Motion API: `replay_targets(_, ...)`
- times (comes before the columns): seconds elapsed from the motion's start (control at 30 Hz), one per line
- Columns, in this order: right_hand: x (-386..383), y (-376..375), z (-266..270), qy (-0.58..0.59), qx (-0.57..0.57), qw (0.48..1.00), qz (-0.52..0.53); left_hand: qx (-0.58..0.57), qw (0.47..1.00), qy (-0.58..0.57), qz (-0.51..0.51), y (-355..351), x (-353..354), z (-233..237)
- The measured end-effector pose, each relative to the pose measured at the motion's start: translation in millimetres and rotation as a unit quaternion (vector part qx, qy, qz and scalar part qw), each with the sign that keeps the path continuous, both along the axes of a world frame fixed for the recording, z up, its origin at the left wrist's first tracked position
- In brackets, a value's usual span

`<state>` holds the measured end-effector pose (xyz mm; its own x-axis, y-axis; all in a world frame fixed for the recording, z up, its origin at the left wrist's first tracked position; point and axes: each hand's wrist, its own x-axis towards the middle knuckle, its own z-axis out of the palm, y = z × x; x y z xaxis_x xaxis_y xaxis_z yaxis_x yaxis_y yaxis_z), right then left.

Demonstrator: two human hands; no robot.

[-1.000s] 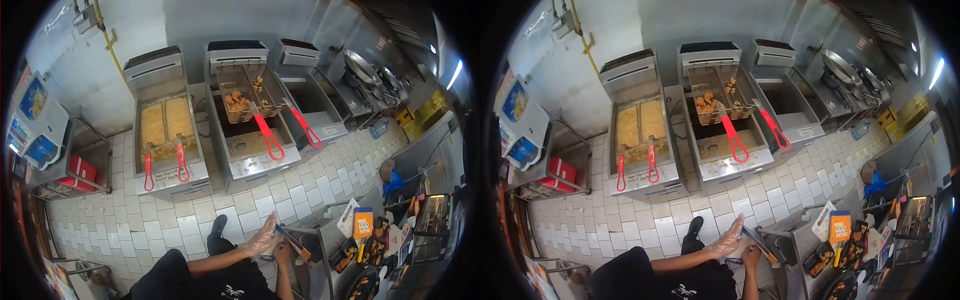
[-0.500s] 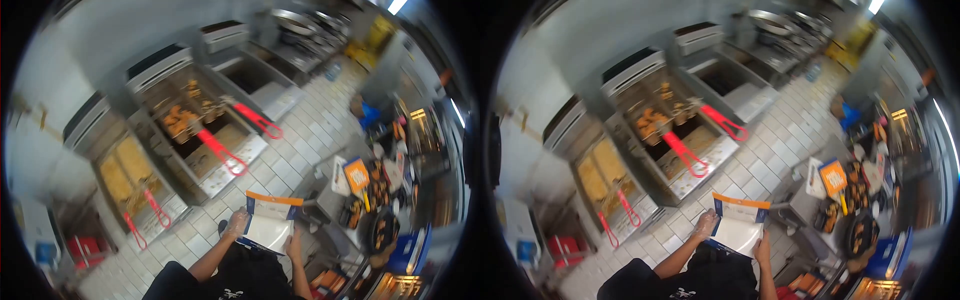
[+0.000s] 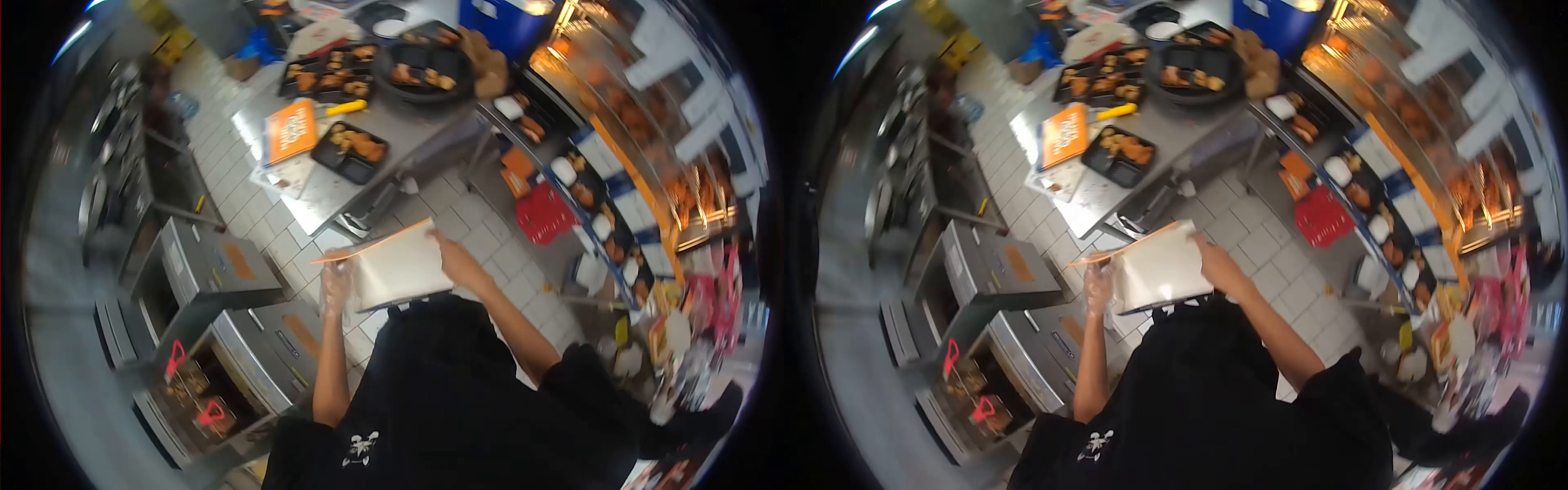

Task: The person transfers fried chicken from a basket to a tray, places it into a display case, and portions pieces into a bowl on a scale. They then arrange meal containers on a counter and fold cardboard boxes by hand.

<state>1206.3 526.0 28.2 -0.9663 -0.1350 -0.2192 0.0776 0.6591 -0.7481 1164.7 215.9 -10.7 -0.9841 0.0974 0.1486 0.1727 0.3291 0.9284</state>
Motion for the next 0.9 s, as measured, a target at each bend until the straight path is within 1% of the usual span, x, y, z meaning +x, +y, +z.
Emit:
replay_targets(0.1, -10.1, 54.6, 52.7, -0.139, -0.022, 0.988, -0.058, 0.029, 0.997, -0.039, -0.060, 53.2, -27.8, 37.3)
replay_targets(0.13, -12.9, 74.3, 51.3, -0.121, -0.040, 0.990, -0.060, -0.003, 0.996, -0.049, -0.075, 70.6, -35.8, 50.5)
replay_targets(0.2, -12.7, 104.0, 46.0, -0.087, -0.076, 0.992, -0.060, -0.022, 0.981, -0.076, -0.177, 89.5, -58.3, 53.5)
replay_targets(0.23, -14.0, 110.9, 46.4, -0.085, -0.065, 0.992, -0.065, -0.031, 0.970, -0.089, -0.224, 98.1, -68.7, 55.0)
replay_targets(0.27, -18.8, 117.3, 47.7, -0.082, -0.052, 0.993, -0.068, -0.038, 0.964, -0.151, -0.214, 112.7, -75.6, 53.5)
replay_targets(0.37, -31.3, 123.3, 69.1, -0.065, 0.016, 0.996, -0.065, -0.189, 0.966, -0.010, -0.179, 153.9, -103.4, 52.5)
replay_targets(0.4, -34.8, 122.1, 74.9, -0.056, 0.043, 0.996, -0.063, -0.162, 0.976, -0.037, -0.140, 163.5, -113.1, 53.2)
replay_targets(0.5, -49.6, 123.4, 68.9, -0.066, 0.036, 0.992, -0.103, -0.069, 0.991, -0.115, -0.023, 192.3, -143.8, 52.1)
replay_targets(0.53, -51.5, 123.9, 64.2, -0.005, 0.030, 0.992, -0.122, -0.148, 0.982, -0.116, 0.006, 200.8, -151.3, 62.4)
replay_targets(0.57, -56.2, 123.3, 59.7, 0.008, 0.035, 0.990, -0.137, -0.170, 0.984, -0.046, -0.015, 201.9, -162.3, 51.2)
replay_targets(0.6, -60.3, 122.4, 55.4, 0.019, 0.039, 0.987, -0.153, -0.190, 0.981, 0.024, -0.036, 200.1, -172.3, 30.2)
replay_targets(0.63, -68.9, 122.7, 59.0, 0.031, 0.045, 0.984, -0.171, -0.208, 0.972, 0.094, -0.058, 206.2, -182.6, 30.8)
replay_targets(0.67, -77.5, 121.8, 68.6, -0.015, 0.066, 0.975, -0.213, -0.196, 0.969, 0.112, -0.102, 211.5, -190.6, 35.9)
replay_targets(0.7, -91.0, 120.0, 67.7, 0.080, 0.084, 0.960, -0.256, -0.199, 0.968, 0.106, -0.111, 218.4, -200.7, 29.6)
replay_targets(0.73, -107.0, 119.1, 64.9, 0.174, 0.103, 0.933, -0.297, -0.203, 0.966, 0.101, -0.122, 224.3, -211.9, 20.6)
replay_targets(0.77, -120.7, 119.3, 61.9, 0.202, 0.112, 0.916, -0.329, -0.208, 0.964, 0.092, -0.134, 230.8, -218.4, 20.3)
replay_targets(0.8, -134.2, 119.3, 58.8, 0.230, 0.121, 0.896, -0.361, -0.236, 0.962, 0.036, -0.135, 239.3, -224.1, 20.5)
replay_targets(0.87, -165.2, 131.2, 50.7, 0.175, 0.117, 0.887, -0.412, -0.234, 0.959, -0.001, -0.159, 247.6, -241.2, 33.9)
replay_targets(0.9, -177.4, 138.6, 44.7, 0.160, 0.115, 0.891, -0.409, -0.233, 0.957, -0.016, -0.171, 251.6, -252.1, 37.3)
